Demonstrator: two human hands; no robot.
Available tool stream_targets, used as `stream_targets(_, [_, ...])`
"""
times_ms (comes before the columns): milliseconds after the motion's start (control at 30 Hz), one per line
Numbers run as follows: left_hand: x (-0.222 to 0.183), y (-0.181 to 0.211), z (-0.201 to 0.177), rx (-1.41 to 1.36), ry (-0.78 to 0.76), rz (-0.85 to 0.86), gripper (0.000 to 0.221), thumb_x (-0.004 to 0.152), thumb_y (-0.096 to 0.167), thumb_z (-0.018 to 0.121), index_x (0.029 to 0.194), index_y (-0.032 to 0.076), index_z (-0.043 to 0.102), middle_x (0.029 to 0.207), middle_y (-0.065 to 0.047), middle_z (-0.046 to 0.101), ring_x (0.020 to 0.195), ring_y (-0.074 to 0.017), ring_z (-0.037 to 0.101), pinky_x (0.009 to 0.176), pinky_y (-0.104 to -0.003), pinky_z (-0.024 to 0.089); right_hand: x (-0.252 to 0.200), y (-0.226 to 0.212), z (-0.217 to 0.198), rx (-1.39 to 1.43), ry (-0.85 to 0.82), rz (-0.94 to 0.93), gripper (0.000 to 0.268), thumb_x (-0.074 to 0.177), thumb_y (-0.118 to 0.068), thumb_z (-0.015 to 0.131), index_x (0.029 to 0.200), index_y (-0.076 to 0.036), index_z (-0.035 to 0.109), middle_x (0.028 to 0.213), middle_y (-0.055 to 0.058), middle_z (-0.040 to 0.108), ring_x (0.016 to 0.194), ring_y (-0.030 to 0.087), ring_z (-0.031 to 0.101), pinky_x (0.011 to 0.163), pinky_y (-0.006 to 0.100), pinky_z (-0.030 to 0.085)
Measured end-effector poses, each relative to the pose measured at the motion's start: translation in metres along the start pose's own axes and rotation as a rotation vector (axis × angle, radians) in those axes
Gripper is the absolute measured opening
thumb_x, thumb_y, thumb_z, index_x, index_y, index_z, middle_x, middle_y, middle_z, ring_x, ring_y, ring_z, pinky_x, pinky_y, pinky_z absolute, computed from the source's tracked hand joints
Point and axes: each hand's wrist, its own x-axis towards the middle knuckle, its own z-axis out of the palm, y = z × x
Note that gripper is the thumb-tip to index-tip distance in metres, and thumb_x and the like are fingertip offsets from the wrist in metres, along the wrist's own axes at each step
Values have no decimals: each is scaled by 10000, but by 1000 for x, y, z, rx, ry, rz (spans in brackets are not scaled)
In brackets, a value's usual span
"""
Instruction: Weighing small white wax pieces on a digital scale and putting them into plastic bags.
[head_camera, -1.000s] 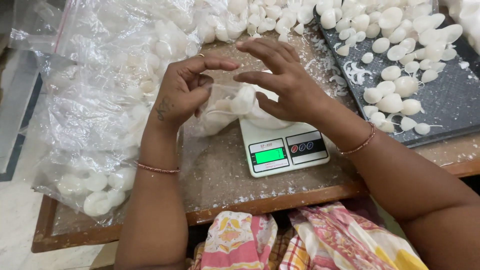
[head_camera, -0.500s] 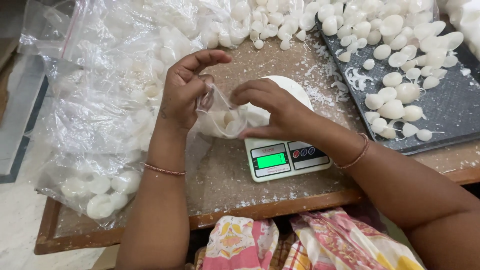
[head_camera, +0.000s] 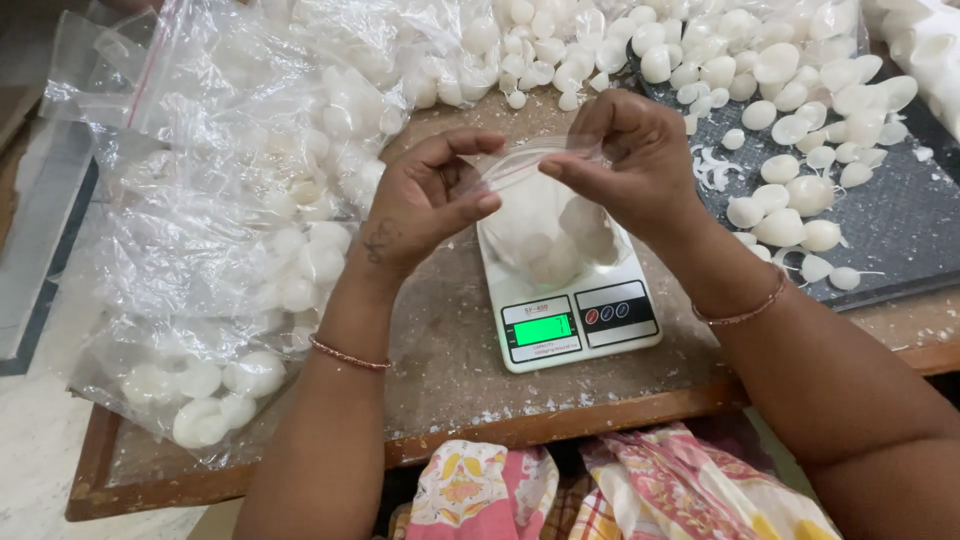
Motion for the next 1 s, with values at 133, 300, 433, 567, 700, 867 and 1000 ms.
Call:
stream_targets(133, [5,-24,9,-5,41,-135,508,867,198,846,1283,-5,637,1158,-49,704,994,-61,692,888,-232,607,6,12,-14,-55,-4,95,307,955,-82,844,854,-99,554,826,19,627,714,39,586,587,195,459])
stream_targets(300, [6,-28,7,60,237,-150,192,939,174,782,1019,1,759,837,-22,744,740,-63,671,659,-217,567,19,1,-31,7,0,380,171,890,-80,819,894,-76,648,763,70,699,661,89,691,579,205,577])
stream_targets(433, [5,-25,8,131,276,-93,174,958,201,750,1006,34,765,813,-14,743,726,-49,676,626,-212,570,19,11,-40,-90,-16,420,94,898,-76,797,926,-58,709,810,81,735,691,91,705,620,210,605])
stream_targets(567, [5,-26,11,237,292,-30,180,979,216,742,957,38,746,791,0,720,688,-31,629,613,-192,521,15,23,-43,61,-31,244,121,934,-71,810,915,-32,697,861,91,746,770,92,719,673,203,601])
stream_targets(700, [5,-37,11,327,329,16,197,993,214,746,916,34,725,779,16,688,690,-24,586,624,-180,475,13,34,-41,56,-5,218,157,948,-100,820,910,-31,684,834,87,728,739,89,693,659,210,583])
stream_targets(867, [7,-43,11,220,294,-83,219,973,221,749,1104,51,705,850,37,680,739,-16,592,658,-184,501,13,48,-39,173,18,223,166,944,-109,824,936,-36,675,858,65,712,766,87,674,697,218,571])
stream_targets(1000, [5,-53,13,125,191,-200,290,938,232,775,1129,16,745,928,13,739,787,-14,638,693,-189,533,13,49,-38,183,18,222,188,964,-134,821,967,-25,668,885,48,697,798,80,648,726,216,561])
